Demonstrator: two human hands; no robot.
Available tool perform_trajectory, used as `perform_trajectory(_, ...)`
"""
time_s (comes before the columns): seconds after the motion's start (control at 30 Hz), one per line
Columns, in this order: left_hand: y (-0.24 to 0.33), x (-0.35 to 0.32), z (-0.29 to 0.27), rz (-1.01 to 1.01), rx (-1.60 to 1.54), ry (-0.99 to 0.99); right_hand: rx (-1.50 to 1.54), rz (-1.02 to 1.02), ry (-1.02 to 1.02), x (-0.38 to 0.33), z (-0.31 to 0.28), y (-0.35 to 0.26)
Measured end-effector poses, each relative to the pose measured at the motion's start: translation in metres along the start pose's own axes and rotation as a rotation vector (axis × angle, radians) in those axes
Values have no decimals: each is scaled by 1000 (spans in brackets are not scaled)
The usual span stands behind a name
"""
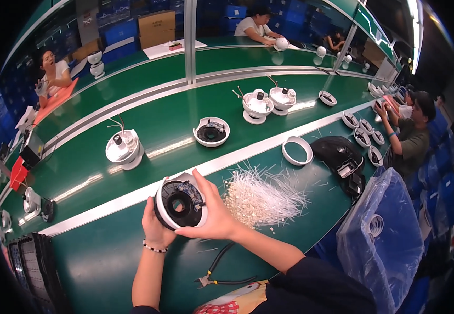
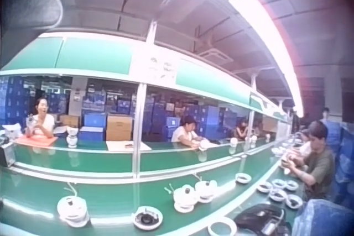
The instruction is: Assembling security camera components on a production line, including circuit boards and housings.
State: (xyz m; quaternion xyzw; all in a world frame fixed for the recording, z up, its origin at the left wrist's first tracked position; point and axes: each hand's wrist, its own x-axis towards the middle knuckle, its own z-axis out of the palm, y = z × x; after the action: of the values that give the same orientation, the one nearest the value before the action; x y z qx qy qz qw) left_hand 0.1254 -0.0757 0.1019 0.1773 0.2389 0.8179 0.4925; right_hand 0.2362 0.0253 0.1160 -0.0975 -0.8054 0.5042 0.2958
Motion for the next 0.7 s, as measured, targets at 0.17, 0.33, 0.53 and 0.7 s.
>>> perform_trajectory(0.17, -14, 6, -5, 20, -129, 149, -103, -44, 28, 0, 1, 0)
perform_trajectory(0.33, 2, 0, 3, -71, -210, 81, 41, -94, -52, 7, -13, -10)
perform_trajectory(0.53, 4, 1, 3, -62, -258, -30, -138, -174, -167, 13, -12, -23)
perform_trajectory(0.7, -1, 1, 9, -28, -127, 129, -342, -308, -59, 6, -5, -23)
